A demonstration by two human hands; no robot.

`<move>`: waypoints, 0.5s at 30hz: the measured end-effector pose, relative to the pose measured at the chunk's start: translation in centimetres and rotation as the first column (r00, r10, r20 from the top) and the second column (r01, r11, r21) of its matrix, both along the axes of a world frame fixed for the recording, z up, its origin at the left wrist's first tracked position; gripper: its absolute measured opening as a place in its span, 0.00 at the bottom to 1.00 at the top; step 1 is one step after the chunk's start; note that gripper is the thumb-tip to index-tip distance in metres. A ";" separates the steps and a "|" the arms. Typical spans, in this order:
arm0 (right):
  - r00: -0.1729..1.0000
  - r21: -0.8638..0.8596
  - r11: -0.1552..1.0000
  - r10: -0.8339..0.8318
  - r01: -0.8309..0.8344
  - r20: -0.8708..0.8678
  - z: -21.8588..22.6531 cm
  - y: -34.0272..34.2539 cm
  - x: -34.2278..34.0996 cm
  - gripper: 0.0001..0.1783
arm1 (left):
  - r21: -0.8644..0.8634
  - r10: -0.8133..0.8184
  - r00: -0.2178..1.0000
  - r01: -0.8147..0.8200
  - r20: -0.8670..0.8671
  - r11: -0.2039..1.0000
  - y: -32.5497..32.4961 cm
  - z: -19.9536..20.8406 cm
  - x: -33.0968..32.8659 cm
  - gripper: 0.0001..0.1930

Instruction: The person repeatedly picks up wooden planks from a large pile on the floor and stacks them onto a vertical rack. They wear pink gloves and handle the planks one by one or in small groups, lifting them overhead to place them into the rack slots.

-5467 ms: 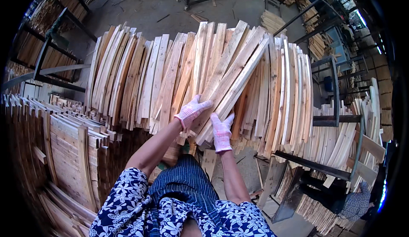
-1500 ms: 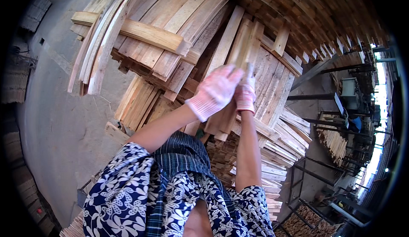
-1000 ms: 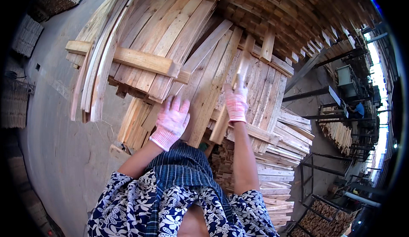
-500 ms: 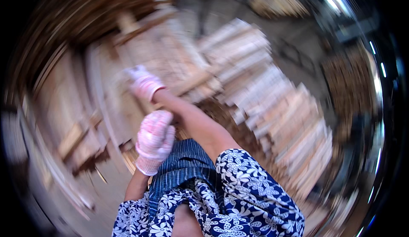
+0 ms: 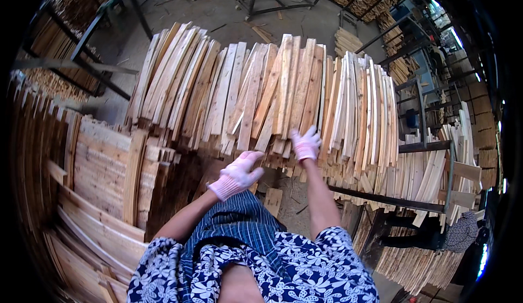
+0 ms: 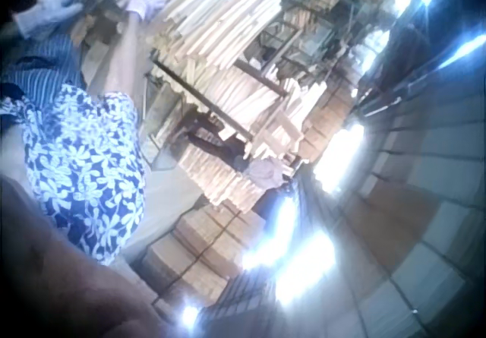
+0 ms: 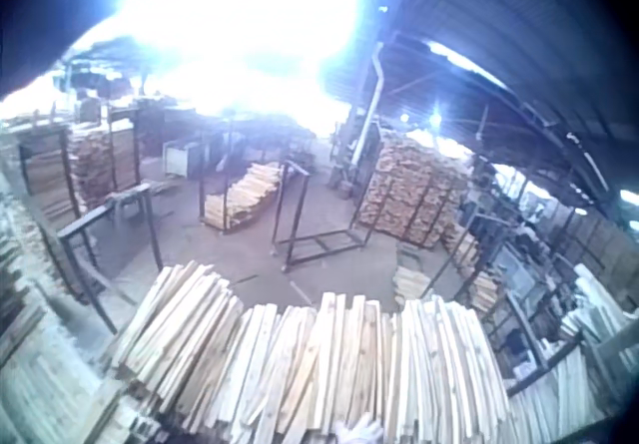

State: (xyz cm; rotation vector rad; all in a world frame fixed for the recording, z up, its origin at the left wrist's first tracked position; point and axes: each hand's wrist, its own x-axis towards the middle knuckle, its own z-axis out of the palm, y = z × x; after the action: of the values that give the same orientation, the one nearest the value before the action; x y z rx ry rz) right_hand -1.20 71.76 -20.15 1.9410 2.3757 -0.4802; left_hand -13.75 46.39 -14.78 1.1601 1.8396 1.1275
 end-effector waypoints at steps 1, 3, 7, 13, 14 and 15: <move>0.993 0.072 0.996 -0.060 0.053 0.100 -1.3 -1.6 -1.4 0.65 | -0.063 -0.024 0.997 0.029 0.077 0.998 3.0 -1.2 -0.2 0.29; 0.983 0.113 0.983 -0.156 0.145 0.094 -2.8 -2.4 -3.7 0.67 | -0.066 0.035 0.999 -0.037 -0.024 0.997 8.9 -6.7 -1.5 0.37; 0.994 0.278 0.960 0.042 -0.011 -0.103 -3.9 -4.4 -5.4 0.54 | -0.315 0.206 0.979 -0.194 0.006 0.929 18.5 -9.9 -3.7 0.54; 0.919 -0.172 0.963 -0.253 0.209 -0.303 -3.8 -0.5 -1.3 0.53 | -0.571 0.197 0.980 -0.182 -0.036 0.801 23.2 -5.9 -1.9 0.62; 0.905 -0.187 0.960 -0.262 0.209 -0.335 -4.2 -0.5 -1.6 0.53 | -0.558 0.249 0.968 -0.218 -0.019 0.801 23.2 -6.4 -2.1 0.61; 0.889 -0.200 0.958 -0.268 0.206 -0.371 -4.2 -0.6 -2.3 0.53 | -0.542 0.304 0.953 -0.257 -0.004 0.800 23.0 -7.3 -2.6 0.61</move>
State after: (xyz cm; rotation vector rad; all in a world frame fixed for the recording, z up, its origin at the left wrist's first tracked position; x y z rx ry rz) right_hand -3.53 71.12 -24.34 2.2490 2.2142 -1.1383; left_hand -16.34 69.42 -22.08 0.5162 2.1202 0.7088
